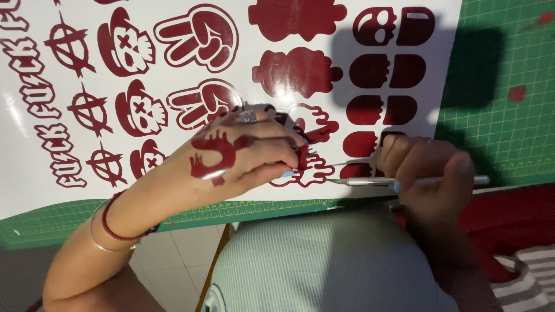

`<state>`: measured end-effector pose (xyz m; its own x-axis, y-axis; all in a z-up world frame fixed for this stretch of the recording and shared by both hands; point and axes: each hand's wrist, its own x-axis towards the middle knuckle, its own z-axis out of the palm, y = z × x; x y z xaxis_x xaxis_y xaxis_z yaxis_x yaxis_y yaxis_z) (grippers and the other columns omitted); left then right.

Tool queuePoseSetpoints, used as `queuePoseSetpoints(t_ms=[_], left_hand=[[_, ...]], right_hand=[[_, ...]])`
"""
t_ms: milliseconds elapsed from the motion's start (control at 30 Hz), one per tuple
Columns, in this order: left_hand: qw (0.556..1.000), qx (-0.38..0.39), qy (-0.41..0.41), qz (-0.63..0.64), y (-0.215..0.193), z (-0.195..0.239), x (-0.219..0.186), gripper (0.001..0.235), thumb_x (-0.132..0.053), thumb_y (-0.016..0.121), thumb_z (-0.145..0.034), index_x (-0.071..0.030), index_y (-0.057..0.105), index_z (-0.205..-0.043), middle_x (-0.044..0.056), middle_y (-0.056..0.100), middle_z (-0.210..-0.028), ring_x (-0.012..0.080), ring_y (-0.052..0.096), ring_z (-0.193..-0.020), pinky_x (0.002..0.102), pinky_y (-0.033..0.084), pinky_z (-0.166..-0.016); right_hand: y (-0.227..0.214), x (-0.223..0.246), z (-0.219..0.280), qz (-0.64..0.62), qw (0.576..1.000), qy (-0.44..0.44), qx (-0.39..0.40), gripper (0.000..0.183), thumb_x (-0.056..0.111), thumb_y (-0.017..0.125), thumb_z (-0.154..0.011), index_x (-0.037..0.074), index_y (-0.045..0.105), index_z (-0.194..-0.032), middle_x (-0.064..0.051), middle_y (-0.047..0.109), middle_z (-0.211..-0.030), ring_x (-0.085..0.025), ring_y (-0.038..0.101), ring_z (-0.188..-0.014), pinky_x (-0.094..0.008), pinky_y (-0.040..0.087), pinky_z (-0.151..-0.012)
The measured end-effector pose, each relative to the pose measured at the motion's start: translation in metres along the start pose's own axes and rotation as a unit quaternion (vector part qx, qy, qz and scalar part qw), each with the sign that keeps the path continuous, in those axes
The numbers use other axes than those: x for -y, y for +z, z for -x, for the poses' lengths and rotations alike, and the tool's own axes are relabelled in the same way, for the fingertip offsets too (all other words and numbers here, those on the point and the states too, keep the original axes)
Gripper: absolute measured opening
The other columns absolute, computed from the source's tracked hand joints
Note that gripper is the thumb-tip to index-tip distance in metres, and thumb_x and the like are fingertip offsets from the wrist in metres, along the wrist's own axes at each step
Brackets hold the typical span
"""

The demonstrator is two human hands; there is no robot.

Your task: Using a weeding tool to remove excess vinyl from a sheet of cut stickers at a steady, precise pace.

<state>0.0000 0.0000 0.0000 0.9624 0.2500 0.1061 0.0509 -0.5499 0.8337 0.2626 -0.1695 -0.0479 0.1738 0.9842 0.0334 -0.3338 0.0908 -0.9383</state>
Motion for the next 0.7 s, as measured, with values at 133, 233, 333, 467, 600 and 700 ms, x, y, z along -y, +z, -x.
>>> queuePoseSetpoints(t_ms=[133,233,333,467,600,700], left_hand=[[0.996,0.020,0.005,-0.091,0.003,-0.002,-0.012,0.016,-0.012,0.078,-0.102,-0.006,0.073,-0.115,0.014,0.075,-0.127,0.0291,0.074,-0.115,0.047,0.060,-0.108],[0.993,0.025,0.021,-0.112,0.007,-0.001,-0.016,0.012,-0.010,0.074,-0.105,-0.007,0.068,-0.116,0.011,0.071,-0.130,0.0302,0.068,-0.115,0.049,0.057,-0.110],[0.994,0.022,0.026,-0.103,0.005,0.001,-0.018,0.008,-0.008,0.069,-0.108,-0.009,0.066,-0.116,0.009,0.068,-0.133,0.0319,0.064,-0.113,0.049,0.053,-0.113],[0.994,0.039,0.024,-0.095,0.004,0.005,-0.018,0.010,-0.015,0.065,-0.110,-0.007,0.069,-0.116,0.011,0.068,-0.134,0.0280,0.069,-0.124,0.047,0.047,-0.120],[0.998,0.034,0.021,-0.050,-0.004,0.006,-0.026,0.013,-0.018,0.066,-0.109,-0.007,0.071,-0.115,0.014,0.072,-0.128,0.0325,0.071,-0.114,0.046,0.054,-0.111],[0.999,0.026,0.015,0.016,-0.009,0.008,-0.025,0.013,-0.014,0.071,-0.106,-0.004,0.071,-0.115,0.008,0.076,-0.103,0.0233,0.072,-0.095,0.036,0.063,-0.085]], right_hand=[[-0.006,-0.002,-0.002,0.030,0.999,-0.010,0.032,0.069,0.057,0.027,-0.121,0.016,0.052,-0.071,0.000,0.045,-0.060,-0.015,0.036,-0.052,-0.034,0.032,-0.056],[-0.004,0.000,-0.004,0.033,0.999,-0.011,0.032,0.070,0.059,0.026,-0.120,0.016,0.050,-0.071,0.000,0.045,-0.059,-0.015,0.035,-0.051,-0.034,0.032,-0.054],[-0.001,0.004,-0.004,0.017,1.000,0.005,0.009,0.072,0.063,0.027,-0.118,0.016,0.049,-0.068,-0.002,0.043,-0.058,-0.017,0.035,-0.050,-0.036,0.031,-0.055],[-0.002,0.008,-0.008,0.000,1.000,0.005,-0.007,0.073,0.068,0.027,-0.114,0.016,0.043,-0.065,-0.002,0.038,-0.054,-0.017,0.029,-0.048,-0.036,0.030,-0.053],[-0.011,0.009,-0.010,-0.037,0.999,0.034,-0.002,0.070,0.070,0.030,-0.111,0.018,0.055,-0.072,0.000,0.044,-0.060,-0.016,0.035,-0.053,-0.034,0.035,-0.055],[-0.023,0.000,-0.003,-0.064,0.997,-0.031,-0.006,0.060,0.059,0.029,-0.117,0.020,0.063,-0.087,0.001,0.059,-0.077,-0.014,0.054,-0.060,-0.030,0.051,-0.058]])
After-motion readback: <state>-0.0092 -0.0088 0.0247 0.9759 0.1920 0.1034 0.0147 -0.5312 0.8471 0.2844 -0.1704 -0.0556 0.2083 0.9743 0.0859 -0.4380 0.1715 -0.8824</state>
